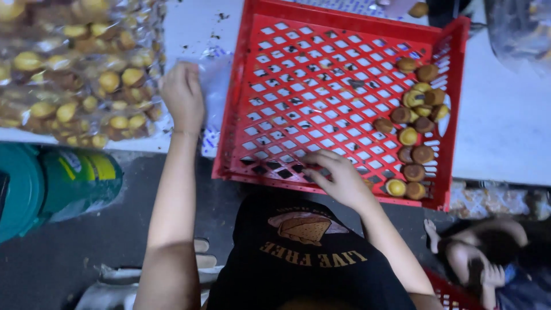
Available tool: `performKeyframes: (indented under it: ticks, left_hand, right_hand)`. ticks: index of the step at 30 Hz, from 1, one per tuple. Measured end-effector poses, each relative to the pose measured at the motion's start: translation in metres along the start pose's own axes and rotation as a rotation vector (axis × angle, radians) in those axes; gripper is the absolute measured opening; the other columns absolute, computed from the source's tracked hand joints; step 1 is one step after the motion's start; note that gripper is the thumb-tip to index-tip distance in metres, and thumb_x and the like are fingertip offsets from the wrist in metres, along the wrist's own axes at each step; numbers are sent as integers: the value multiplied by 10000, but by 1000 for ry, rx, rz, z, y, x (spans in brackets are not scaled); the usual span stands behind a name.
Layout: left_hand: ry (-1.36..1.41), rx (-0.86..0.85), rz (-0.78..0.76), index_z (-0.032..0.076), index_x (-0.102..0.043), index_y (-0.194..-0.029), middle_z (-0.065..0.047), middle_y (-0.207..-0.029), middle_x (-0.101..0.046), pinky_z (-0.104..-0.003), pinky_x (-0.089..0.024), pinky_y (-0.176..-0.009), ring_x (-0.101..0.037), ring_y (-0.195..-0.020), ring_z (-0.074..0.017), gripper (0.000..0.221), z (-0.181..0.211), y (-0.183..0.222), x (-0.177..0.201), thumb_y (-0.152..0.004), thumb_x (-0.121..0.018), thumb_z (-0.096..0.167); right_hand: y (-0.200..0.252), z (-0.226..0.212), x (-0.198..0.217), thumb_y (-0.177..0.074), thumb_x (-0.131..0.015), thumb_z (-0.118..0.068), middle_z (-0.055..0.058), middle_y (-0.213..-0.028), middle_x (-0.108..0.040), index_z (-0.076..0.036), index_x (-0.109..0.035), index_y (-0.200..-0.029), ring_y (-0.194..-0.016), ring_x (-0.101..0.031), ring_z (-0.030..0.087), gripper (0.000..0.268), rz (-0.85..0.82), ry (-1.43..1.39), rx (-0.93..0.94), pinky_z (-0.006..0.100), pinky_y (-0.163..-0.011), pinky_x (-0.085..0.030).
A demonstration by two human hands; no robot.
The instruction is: Packing small baked bread rolls from a red plastic crate into clear plastic bags.
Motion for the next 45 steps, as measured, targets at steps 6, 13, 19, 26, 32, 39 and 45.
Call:
performKeyframes:
  ticks: [6,13,19,26,32,39,45]
  left_hand:
    - [137,-763,-424,150,-703,-848,-24,-803,-671,-413,-451,-932,-637,-859,-279,90,275,122,30,-899,-641,111]
    - [547,-460,-648,171,-692,-1048,-34,-934,-723,-466,-495,-832,-669,-888,-307,170,260,158,3,-891,-646,122]
    - [484,-129,-900,137,-791,-958,-109,-994,-781,-471,-531,-869,-701,-974,-349,174,204,183,-35,-933,-626,189]
    - [345,-22,-789,176,-830,-997,0,-1088,-807,-386,-587,-882,-736,-1035,-274,264,181,157,-19,-849,-643,63]
    - [413,59,-804,138,-824,-1015,-58,-1071,-805,-438,-579,-875,-724,-1035,-337,290,160,144,-6,-849,-609,36]
    - [478,-13,-908,147,-833,-979,-70,-1030,-816,-433,-583,-859,-726,-1034,-359,285,157,139,-11,-845,-611,31]
    - [500,-42,-986,223,-814,-969,22,-686,-748,-326,-595,-803,-743,-807,-240,234,136,124,-11,-794,-714,106]
  right_hand:
    - [33,-17,33,-842,-845,-122,273,-1350,-586,61,-505,-1408,-1269,-559,507,685,427,139,221,601,-1048,-471]
    - [59,40,63,-890,-746,-64,53,-698,-755,-158,-814,-951,-674,-698,157,131,511,-277,-317,318,-697,-568]
    - [85,48,87,-975,-680,-208,67,-749,-741,-186,-819,-949,-706,-694,252,143,565,-47,-94,361,-695,-546]
    - [98,218,112,-943,-610,-117,60,-1229,-748,-196,-681,-1326,-1212,-637,280,398,5,1326,-452,425,-919,-484]
    - [132,144,167,-842,-882,-178,66,-1145,-581,-122,-746,-1065,-956,-705,306,267,704,897,-382,377,-740,-591]
    - [134,215,120,-796,-873,-174,145,-1208,-544,-70,-557,-1221,-813,-714,405,540,730,899,-560,507,-645,-640]
    - [111,179,150,-764,-903,-181,125,-1175,-548,-101,-653,-1164,-935,-694,469,478,990,651,-584,573,-720,-618]
Point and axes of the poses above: each hand's wrist, its own y-axis away from the middle knuckle, its own x-axis out of the back of the hand, z = x × y, the point moved 10 cm from there along -y, towards the middle knuckle
